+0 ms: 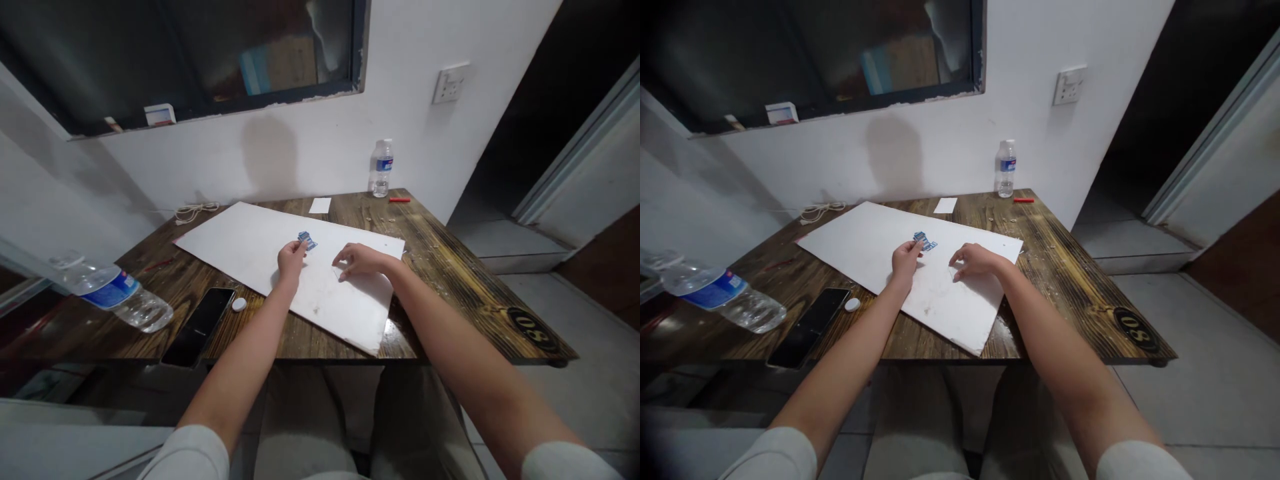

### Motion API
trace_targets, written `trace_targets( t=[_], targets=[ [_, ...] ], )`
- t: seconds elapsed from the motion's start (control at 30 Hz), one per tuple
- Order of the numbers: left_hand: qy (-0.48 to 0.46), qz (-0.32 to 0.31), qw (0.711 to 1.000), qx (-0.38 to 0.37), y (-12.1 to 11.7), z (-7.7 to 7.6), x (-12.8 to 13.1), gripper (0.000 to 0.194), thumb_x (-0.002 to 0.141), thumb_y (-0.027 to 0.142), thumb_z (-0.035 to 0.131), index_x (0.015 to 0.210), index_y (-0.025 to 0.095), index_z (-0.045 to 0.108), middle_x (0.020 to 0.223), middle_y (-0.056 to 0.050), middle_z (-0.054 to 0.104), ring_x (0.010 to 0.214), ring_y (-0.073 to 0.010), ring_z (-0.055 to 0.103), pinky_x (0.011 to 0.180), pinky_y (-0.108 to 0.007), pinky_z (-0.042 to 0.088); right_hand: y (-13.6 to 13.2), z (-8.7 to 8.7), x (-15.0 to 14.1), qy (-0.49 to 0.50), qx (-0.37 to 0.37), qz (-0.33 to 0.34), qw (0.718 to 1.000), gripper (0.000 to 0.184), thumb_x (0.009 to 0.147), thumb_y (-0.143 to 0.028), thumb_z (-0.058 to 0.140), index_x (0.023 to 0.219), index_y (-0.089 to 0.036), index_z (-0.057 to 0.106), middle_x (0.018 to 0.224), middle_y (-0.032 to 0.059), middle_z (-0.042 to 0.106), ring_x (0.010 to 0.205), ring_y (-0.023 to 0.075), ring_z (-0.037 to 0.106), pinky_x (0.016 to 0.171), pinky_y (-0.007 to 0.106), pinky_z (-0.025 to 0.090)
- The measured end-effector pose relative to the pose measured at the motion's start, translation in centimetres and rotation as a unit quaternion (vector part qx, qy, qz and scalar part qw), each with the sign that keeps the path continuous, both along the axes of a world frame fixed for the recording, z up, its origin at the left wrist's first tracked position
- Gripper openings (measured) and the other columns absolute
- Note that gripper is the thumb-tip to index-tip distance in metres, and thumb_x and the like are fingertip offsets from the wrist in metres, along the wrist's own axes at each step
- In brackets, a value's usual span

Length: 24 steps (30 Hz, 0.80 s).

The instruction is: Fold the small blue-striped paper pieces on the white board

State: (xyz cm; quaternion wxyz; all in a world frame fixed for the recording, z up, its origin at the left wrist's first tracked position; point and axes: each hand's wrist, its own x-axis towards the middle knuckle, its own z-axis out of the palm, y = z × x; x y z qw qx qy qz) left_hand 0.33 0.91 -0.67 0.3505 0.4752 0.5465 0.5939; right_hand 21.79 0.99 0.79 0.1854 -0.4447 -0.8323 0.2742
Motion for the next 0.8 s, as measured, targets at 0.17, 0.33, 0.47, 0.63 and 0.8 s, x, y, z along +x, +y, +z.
trace_targets(
  t=[0.17, 0.33, 0.47, 0.63, 0.8],
  targets=[
    [-0.054, 0.075, 0.996, 0.016, 0.6, -0.2, -0.9, 0.023, 0.075, 0.040, 0.065, 0.072, 0.017, 0.061, 0.065, -0.001, 0.058, 0.057, -0.0106, 0.049, 0.048, -0.021, 0.030, -0.4, 0.2, -0.3, -0.076, 0.015, 0.010, 0.997, 0.034, 0.065, -0.032, 0.083, 0.098, -0.023, 0.076, 0.105, 0.0072, 0.065, 0.090, 0.0198, 0.059, 0.078, 0.028, 0.045],
    [-0.066, 0.108, 0.991, 0.032, 1.0, -0.5, -1.3, 0.026, 0.076, 0.043, 0.064, 0.072, 0.018, 0.060, 0.063, 0.000, 0.057, 0.060, -0.0115, 0.050, 0.053, -0.022, 0.034, 0.0, -0.4, -0.4, -0.094, 0.002, 0.015, 0.995, 0.033, 0.066, -0.032, 0.082, 0.095, -0.022, 0.074, 0.106, 0.0074, 0.065, 0.092, 0.0205, 0.060, 0.080, 0.028, 0.045],
    [-0.063, 0.118, 0.990, 0.033, 1.1, -0.5, -1.4, 0.027, 0.076, 0.044, 0.063, 0.073, 0.018, 0.059, 0.062, 0.000, 0.054, 0.060, -0.0116, 0.049, 0.055, -0.023, 0.034, 0.2, -0.8, -0.4, -0.102, 0.009, 0.007, 0.995, 0.032, 0.064, -0.031, 0.082, 0.094, -0.023, 0.072, 0.106, 0.0072, 0.065, 0.095, 0.0221, 0.059, 0.078, 0.029, 0.045],
    [-0.048, 0.090, 0.995, 0.020, 0.8, -0.3, -1.2, 0.028, 0.074, 0.046, 0.063, 0.074, 0.018, 0.059, 0.065, 0.001, 0.056, 0.058, -0.0100, 0.047, 0.052, -0.021, 0.032, -0.3, -0.7, -0.6, -0.055, 0.006, -0.005, 0.998, 0.022, 0.062, -0.021, 0.079, 0.080, -0.022, 0.067, 0.088, 0.0030, 0.068, 0.078, 0.0184, 0.058, 0.064, 0.027, 0.041],
    [-0.022, 0.042, 0.999, -0.010, 0.2, 0.1, -0.5, 0.027, 0.071, 0.044, 0.065, 0.070, 0.018, 0.059, 0.062, 0.001, 0.054, 0.055, -0.0098, 0.046, 0.046, -0.020, 0.027, -0.6, -0.3, -1.2, 0.059, -0.016, 0.018, 0.998, 0.018, 0.060, -0.020, 0.076, 0.072, -0.021, 0.062, 0.069, -0.0023, 0.063, 0.063, 0.0126, 0.053, 0.058, 0.025, 0.039]
  ],
)
